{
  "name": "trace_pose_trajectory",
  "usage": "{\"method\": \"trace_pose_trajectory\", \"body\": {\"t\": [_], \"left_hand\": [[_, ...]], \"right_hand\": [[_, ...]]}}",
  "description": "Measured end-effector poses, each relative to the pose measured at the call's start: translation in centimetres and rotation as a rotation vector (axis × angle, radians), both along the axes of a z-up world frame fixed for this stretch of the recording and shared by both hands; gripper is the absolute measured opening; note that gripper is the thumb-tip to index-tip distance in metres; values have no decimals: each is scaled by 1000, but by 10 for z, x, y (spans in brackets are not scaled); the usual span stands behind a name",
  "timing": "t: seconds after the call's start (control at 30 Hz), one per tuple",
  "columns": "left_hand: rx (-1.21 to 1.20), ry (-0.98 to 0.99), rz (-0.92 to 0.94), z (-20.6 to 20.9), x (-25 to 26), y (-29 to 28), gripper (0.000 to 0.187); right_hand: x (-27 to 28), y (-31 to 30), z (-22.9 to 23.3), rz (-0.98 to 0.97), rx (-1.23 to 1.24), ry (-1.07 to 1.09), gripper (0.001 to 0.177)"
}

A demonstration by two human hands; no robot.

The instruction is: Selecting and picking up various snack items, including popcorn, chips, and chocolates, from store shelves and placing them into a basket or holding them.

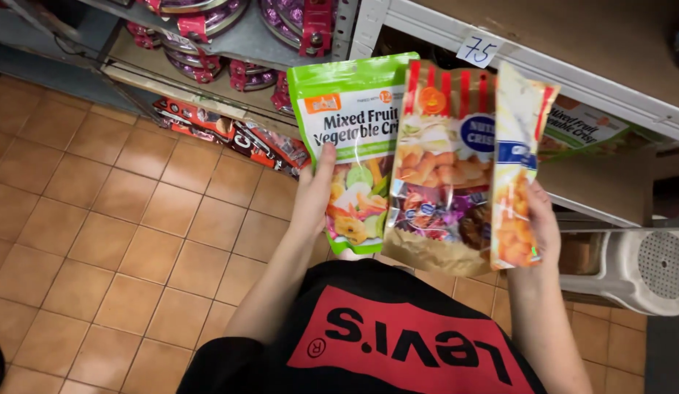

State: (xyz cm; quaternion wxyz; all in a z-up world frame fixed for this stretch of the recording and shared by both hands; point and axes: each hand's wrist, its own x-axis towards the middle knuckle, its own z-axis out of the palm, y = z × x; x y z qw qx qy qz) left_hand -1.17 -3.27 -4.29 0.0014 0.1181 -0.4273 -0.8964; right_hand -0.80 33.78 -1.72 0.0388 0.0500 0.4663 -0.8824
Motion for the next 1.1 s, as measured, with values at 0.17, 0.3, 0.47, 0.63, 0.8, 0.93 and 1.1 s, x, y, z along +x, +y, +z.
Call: {"method": "trace_pose_trajectory", "body": {"t": [0.17, 0.3, 0.47, 0.63, 0.8, 0.93, 1.1], "left_hand": [[92, -7, 7, -5, -2, 2, 51], [77, -59, -77, -24, 2, 13, 53], [53, -29, -189, -25, 14, 26, 51], [-83, 6, -226, 5, 9, 33, 47], [-233, 113, -130, 45, 11, 29, 40], [-212, 190, -61, 51, 9, 27, 39], [-106, 71, -11, 38, 1, 32, 38]], "right_hand": [[9, -6, 15, -143, 16, -90, 30], [1, -9, 2, -61, 138, -92, 24], [-4, -42, -5, 18, 153, -48, 20], [1, -75, 49, -68, 277, 27, 23], [-13, -64, 66, -306, 422, 206, 20], [-35, -46, 86, -258, 307, 232, 23], [-91, -20, 135, -392, 449, 507, 33]]}}
